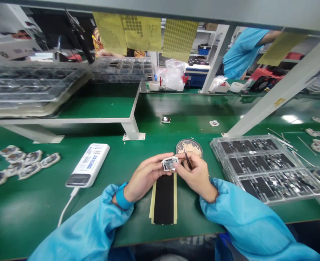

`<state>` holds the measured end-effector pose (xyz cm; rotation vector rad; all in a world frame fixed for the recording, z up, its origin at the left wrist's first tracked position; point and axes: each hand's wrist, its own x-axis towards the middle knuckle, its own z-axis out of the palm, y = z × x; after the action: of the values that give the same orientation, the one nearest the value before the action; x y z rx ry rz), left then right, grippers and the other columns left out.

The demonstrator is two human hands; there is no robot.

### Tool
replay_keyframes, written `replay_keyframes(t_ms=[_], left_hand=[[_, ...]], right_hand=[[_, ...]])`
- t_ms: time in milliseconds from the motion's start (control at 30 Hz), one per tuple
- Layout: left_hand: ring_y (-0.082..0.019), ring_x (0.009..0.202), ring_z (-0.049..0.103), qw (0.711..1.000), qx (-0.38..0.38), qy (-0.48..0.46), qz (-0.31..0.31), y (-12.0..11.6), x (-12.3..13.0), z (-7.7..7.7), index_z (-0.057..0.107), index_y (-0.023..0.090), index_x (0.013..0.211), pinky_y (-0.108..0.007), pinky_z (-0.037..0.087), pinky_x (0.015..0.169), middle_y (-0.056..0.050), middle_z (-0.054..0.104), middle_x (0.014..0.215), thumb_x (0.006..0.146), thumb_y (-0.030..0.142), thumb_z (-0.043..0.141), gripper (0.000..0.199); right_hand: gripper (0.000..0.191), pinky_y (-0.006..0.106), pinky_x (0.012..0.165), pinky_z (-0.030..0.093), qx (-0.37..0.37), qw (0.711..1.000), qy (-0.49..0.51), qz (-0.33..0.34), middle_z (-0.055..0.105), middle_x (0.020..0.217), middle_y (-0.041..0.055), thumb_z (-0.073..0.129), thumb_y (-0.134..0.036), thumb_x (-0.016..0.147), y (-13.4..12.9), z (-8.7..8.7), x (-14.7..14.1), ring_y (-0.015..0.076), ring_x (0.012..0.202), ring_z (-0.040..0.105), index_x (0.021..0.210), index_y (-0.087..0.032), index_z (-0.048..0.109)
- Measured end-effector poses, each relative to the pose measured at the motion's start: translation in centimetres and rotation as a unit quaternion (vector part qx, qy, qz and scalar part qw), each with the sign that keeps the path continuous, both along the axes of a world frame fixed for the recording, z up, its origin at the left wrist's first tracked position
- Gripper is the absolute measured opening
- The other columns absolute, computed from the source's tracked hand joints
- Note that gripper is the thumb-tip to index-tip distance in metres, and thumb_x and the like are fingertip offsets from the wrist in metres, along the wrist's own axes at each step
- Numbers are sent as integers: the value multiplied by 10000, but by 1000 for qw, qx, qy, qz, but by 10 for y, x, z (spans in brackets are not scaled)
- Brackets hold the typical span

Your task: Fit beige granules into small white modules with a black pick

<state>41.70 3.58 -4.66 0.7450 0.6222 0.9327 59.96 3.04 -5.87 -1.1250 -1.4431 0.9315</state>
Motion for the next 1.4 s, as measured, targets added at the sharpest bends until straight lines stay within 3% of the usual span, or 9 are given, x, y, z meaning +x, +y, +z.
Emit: replay_keyframes(t_ms=[367, 633, 833, 1000, 1100, 1200, 1300, 1400], left_hand=[[-252, 1105, 650, 1000, -2, -5, 7, -3, -1, -3, 703, 131, 1229, -331, 548, 919, -158, 670, 1240, 889, 178, 572, 368], [-160, 969, 680, 998, 28, 53, 16, -4, 1, -8, 687, 180, 1233, -255, 547, 887, -110, 705, 1161, 846, 208, 707, 388], [-128, 1004, 688, 983, 99, 132, 79, -6, 7, -9, 698, 154, 1122, -195, 543, 908, -80, 712, 1125, 812, 224, 772, 326], [-86, 854, 665, 972, 135, 145, 126, -12, 13, -4, 500, 200, 1382, -174, 541, 797, -13, 658, 924, 843, 227, 733, 587], [-98, 868, 658, 969, 150, 142, 135, -15, 13, -6, 376, 240, 1466, -205, 541, 805, -11, 633, 958, 866, 237, 700, 682], [-118, 939, 661, 958, 158, 201, 128, -15, 10, -9, 389, 264, 1464, -238, 542, 848, -36, 634, 1082, 895, 294, 666, 633], [-131, 1013, 659, 931, 194, 287, 117, -15, 9, -12, 563, 237, 1318, -251, 531, 916, -44, 662, 1153, 918, 325, 631, 415], [-118, 1054, 650, 902, 241, 331, 140, -16, 8, -15, 638, 234, 1199, -230, 517, 943, -21, 674, 1202, 927, 298, 612, 281]], right_hand=[[157, 189, 441, 267, 32, 999, -8, -8, 606, 774, 0, 698, -239, 838, -2, -6, -1, 42, 516, 361, 979, -177, 667], [148, 187, 447, 265, 69, 998, -7, 4, 605, 805, -8, 697, -181, 840, -3, -4, -1, 38, 526, 363, 980, -199, 654], [223, 197, 467, 327, 0, 999, 45, 13, 611, 783, -9, 728, -254, 832, -5, -8, -7, 57, 534, 413, 1028, -197, 637], [201, 230, 601, 487, -64, 992, 102, 34, 677, 826, 36, 777, -302, 790, -4, -8, -16, 110, 660, 583, 910, -167, 688], [199, 228, 635, 503, -59, 992, 110, 36, 676, 818, 29, 817, -254, 740, -1, -7, -17, 116, 695, 604, 884, -173, 706], [178, 226, 627, 488, -48, 994, 96, 20, 664, 813, 28, 807, -272, 755, 0, -7, -18, 113, 693, 592, 848, -170, 693], [202, 236, 625, 484, -63, 992, 105, 7, 668, 807, 29, 771, -334, 797, 0, -7, -18, 116, 681, 589, 865, -169, 676], [247, 251, 664, 492, -96, 988, 116, 44, 678, 820, 31, 780, -354, 787, 2, -8, -16, 128, 707, 602, 919, -165, 692]])
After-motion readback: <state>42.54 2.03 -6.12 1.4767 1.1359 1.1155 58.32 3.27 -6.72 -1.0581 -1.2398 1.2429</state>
